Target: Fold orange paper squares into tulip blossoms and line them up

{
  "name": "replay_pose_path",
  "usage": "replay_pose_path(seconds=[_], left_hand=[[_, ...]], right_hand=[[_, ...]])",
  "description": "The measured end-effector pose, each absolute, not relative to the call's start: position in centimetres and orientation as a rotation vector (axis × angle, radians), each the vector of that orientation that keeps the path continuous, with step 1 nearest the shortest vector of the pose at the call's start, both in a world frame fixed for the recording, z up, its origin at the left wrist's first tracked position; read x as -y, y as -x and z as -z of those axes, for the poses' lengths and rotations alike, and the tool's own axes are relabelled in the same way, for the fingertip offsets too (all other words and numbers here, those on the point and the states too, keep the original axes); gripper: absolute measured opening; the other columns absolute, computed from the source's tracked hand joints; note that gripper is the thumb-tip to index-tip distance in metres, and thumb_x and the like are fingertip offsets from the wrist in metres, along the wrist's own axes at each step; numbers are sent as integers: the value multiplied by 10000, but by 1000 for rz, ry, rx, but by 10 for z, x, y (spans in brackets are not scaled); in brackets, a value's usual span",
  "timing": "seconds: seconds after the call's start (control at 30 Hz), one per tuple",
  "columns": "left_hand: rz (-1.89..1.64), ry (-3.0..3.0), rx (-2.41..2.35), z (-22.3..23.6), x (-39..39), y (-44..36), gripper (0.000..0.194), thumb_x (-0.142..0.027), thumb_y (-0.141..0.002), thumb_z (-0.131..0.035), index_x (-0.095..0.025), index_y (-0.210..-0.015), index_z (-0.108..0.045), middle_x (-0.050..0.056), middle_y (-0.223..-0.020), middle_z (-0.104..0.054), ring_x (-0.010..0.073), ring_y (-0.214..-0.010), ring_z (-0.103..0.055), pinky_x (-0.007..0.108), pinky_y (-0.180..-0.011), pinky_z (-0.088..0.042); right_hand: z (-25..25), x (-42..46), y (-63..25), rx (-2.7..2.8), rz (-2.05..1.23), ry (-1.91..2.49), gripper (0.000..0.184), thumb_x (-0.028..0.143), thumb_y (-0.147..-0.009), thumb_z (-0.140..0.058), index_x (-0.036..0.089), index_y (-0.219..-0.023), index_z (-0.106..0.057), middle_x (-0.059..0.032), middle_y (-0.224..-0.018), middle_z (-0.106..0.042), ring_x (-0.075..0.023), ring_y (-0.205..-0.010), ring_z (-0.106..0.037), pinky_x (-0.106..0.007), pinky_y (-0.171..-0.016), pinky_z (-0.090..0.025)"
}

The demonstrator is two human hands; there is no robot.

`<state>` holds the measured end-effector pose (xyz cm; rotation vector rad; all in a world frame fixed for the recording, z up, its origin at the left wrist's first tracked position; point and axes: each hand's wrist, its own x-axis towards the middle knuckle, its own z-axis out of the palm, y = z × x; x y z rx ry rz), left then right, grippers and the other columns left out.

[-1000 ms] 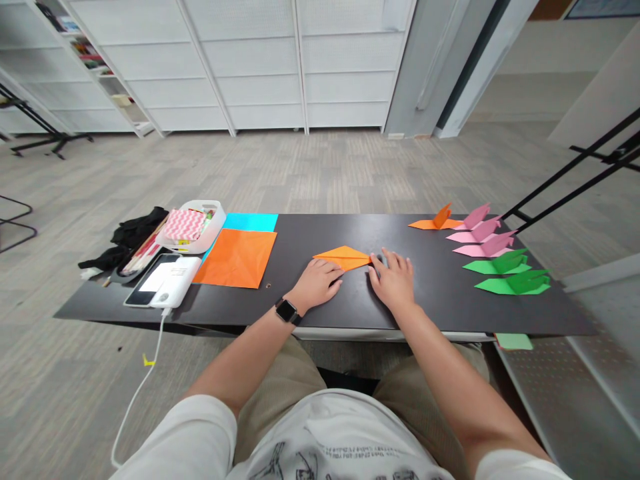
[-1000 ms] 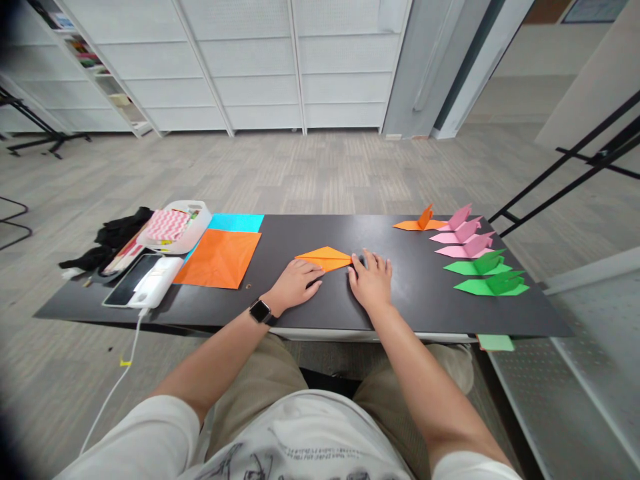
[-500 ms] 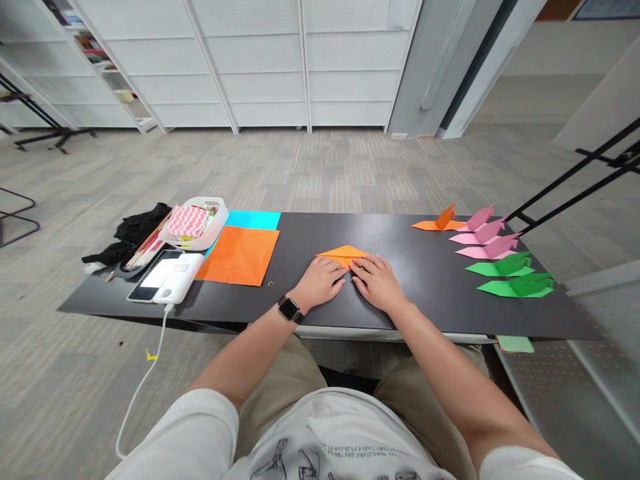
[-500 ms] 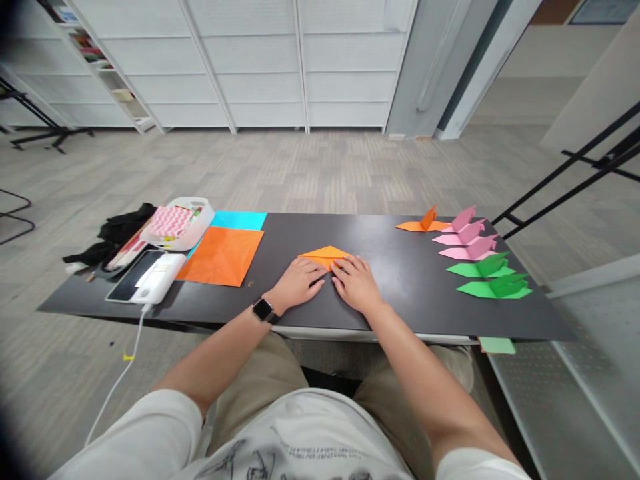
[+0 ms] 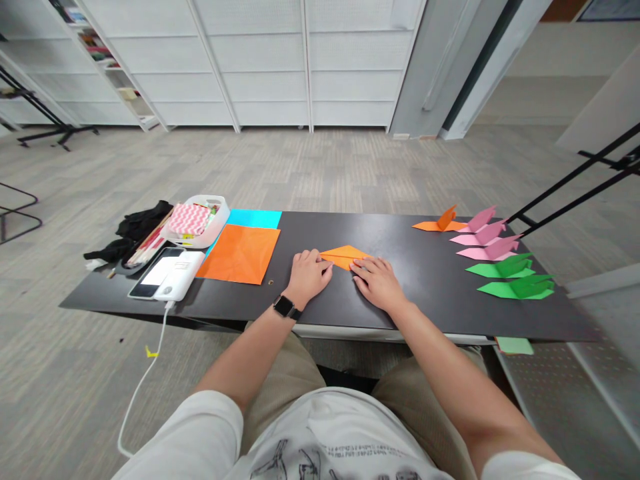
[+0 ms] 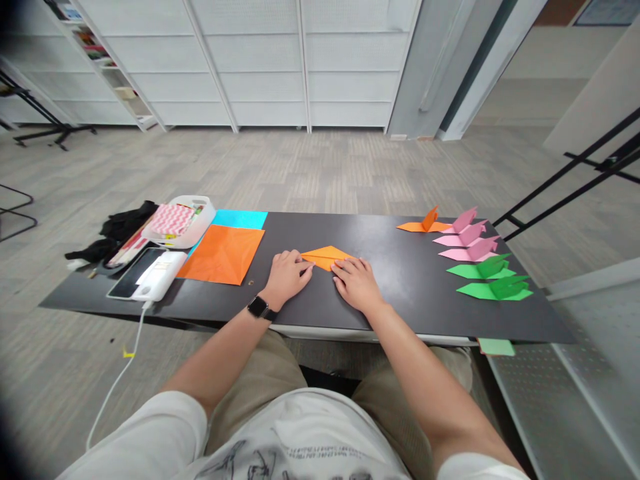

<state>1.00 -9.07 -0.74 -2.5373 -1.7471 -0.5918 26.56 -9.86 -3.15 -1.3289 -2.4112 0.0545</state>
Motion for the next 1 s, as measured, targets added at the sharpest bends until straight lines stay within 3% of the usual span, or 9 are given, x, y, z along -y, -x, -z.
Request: replay_pose_path(seconds=[0.27, 0.43, 0.57, 0.73, 1.0], left_hand=[[585, 2351, 2002, 6, 85, 2, 302, -397, -1041, -572, -274, -980, -840, 102, -993, -664, 281, -982, -568, 437, -880, -391], [694, 2238, 2053, 8, 80, 12, 262, -318, -1036, -561, -246, -980, -806, 109, -1021, -693, 288, -1012, -603, 441, -911, -433], [874, 2462, 1824, 10, 75, 11, 222, -287, -1025, -600, -257, -1185, -752, 90, -1178, -718, 269, -1120, -627, 431, -998, -478], [880, 2815, 1425, 17, 66, -4, 349, -359, -992, -704, -253, -1325, -704, 73, -1392, -693, 252, -1299, -602, 442, -1164, -434], [518, 2983, 1274, 6, 26, -1, 239, -386, -1006, -675, -295, -1192, -795, 56, -1253, -768, 230, -1185, -677, 429, -1104, -445]], right_hand=[[32, 98, -267, 2435, -50, 1348, 376, 335, -1064, -541, 323, -1407, -695, -61, -1478, -674, -310, -1374, -567, -609, -1213, -348], [30, 99, -266, 2430, -56, 1344, 376, 323, -1059, -543, 313, -1401, -700, -58, -1474, -677, -310, -1366, -572, -608, -1204, -365], [30, 97, -266, 2429, -71, 1334, 386, 323, -1056, -540, 322, -1407, -701, -67, -1466, -682, -311, -1363, -573, -599, -1197, -382], [31, 97, -266, 2415, -80, 1313, 407, 310, -1042, -560, 306, -1427, -691, -74, -1469, -682, -310, -1367, -582, -585, -1193, -408], [12, 73, -279, 2288, -207, 1222, 439, 254, -1012, -543, 299, -1421, -697, -75, -1378, -732, -271, -1253, -677, -499, -1114, -532]])
